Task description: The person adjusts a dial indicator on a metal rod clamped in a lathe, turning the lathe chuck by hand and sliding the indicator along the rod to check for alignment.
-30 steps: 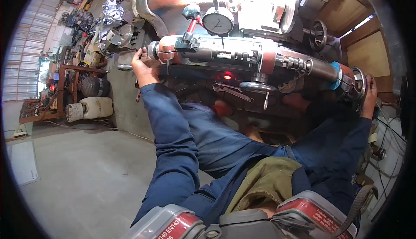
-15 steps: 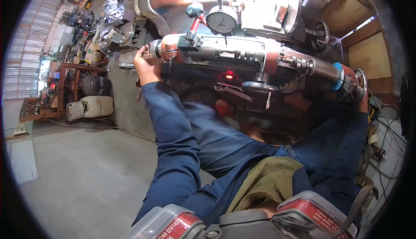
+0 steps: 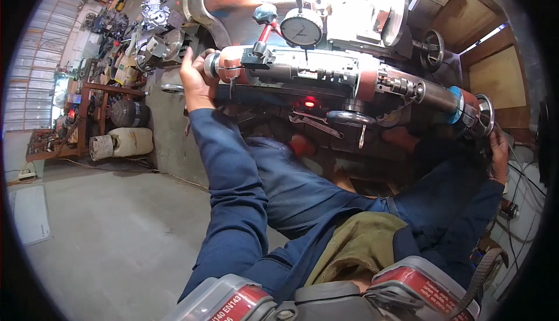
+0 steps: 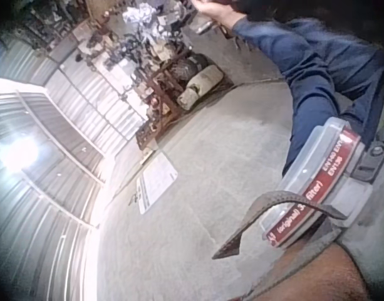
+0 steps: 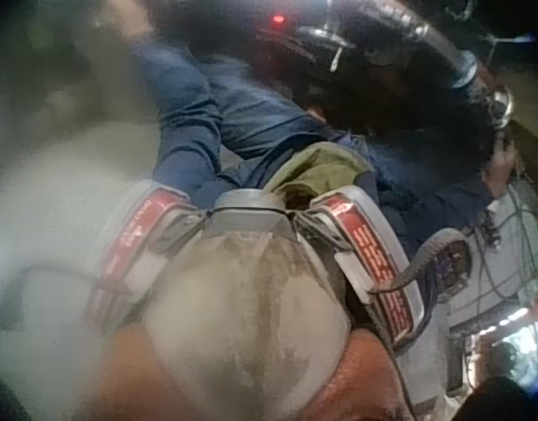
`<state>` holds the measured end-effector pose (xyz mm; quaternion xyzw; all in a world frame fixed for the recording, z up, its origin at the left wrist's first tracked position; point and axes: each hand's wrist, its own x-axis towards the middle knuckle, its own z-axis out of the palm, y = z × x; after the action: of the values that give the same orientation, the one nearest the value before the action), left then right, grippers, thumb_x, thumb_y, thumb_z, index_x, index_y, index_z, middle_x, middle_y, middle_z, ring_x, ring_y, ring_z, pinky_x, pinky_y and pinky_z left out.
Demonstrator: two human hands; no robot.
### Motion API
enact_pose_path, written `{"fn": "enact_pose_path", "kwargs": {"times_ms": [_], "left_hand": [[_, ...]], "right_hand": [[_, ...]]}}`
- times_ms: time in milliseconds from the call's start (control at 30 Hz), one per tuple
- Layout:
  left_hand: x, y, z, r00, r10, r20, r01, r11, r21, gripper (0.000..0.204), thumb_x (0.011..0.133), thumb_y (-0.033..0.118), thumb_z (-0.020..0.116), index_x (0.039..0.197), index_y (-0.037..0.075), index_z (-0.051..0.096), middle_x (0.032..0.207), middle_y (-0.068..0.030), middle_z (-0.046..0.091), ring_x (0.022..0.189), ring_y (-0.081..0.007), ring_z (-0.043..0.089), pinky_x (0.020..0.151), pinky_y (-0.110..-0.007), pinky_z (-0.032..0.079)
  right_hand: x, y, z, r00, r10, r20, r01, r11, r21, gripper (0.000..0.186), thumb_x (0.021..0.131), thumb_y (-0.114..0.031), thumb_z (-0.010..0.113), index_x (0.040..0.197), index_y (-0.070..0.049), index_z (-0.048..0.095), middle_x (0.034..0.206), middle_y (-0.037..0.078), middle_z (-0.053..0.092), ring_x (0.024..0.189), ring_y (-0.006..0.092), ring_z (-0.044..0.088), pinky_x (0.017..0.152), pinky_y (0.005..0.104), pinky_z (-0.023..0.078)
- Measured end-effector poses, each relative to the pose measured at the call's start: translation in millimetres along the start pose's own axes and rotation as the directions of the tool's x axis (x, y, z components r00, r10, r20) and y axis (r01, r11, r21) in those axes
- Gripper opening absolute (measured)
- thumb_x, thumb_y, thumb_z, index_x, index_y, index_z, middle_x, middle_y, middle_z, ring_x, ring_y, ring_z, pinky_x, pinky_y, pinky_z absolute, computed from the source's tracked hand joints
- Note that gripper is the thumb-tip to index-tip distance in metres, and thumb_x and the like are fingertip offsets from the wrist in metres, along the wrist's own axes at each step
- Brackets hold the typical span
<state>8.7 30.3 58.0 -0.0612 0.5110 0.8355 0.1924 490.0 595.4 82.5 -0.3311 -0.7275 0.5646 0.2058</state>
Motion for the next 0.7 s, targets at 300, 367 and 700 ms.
{"fn": "enact_pose_path", "kwargs": {"times_ms": [300, 367, 700], "left_hand": [[32, 10, 5, 0.992, -0.129, 0.008, 0.094, 0.763, 0.640, 0.080, 0.093, 0.071, 0.029, 0.088, -0.002, 0.063, 0.073, -0.0115, 0.068, 0.055, -0.0191, 0.064, 0.051, -0.029, 0.053], [25, 3, 11, 0.990, -0.141, 0.000, 0.114, 0.800, 0.590, 0.056, 0.096, 0.051, 0.046, 0.083, 0.001, 0.069, 0.075, -0.0075, 0.068, 0.061, -0.0150, 0.062, 0.057, -0.030, 0.048], [6, -20, -8, 0.610, 0.645, 0.461, -0.691, 0.148, 0.707, 0.030, 0.089, 0.019, 0.043, 0.080, -0.004, 0.059, 0.079, -0.0140, 0.064, 0.068, -0.0194, 0.059, 0.064, -0.030, 0.044]], "right_hand": [[73, 7, -10, 0.997, 0.010, -0.078, -0.023, 0.984, -0.175, 0.042, 0.098, -0.034, 0.056, 0.119, 0.003, 0.060, 0.105, 0.007, 0.065, 0.095, 0.0145, 0.058, 0.088, 0.0280, 0.045], [79, -9, -3, 0.991, -0.084, -0.102, 0.014, 0.836, -0.549, 0.043, 0.097, -0.035, 0.058, 0.119, 0.002, 0.060, 0.109, 0.013, 0.066, 0.102, 0.0196, 0.061, 0.090, 0.0303, 0.046], [-1, -139, 220, 0.673, -0.719, 0.173, 0.685, 0.520, -0.510, 0.033, 0.084, -0.024, 0.070, 0.110, -0.005, 0.065, 0.107, 0.014, 0.064, 0.099, 0.0305, 0.059, 0.092, 0.0395, 0.045]]}}
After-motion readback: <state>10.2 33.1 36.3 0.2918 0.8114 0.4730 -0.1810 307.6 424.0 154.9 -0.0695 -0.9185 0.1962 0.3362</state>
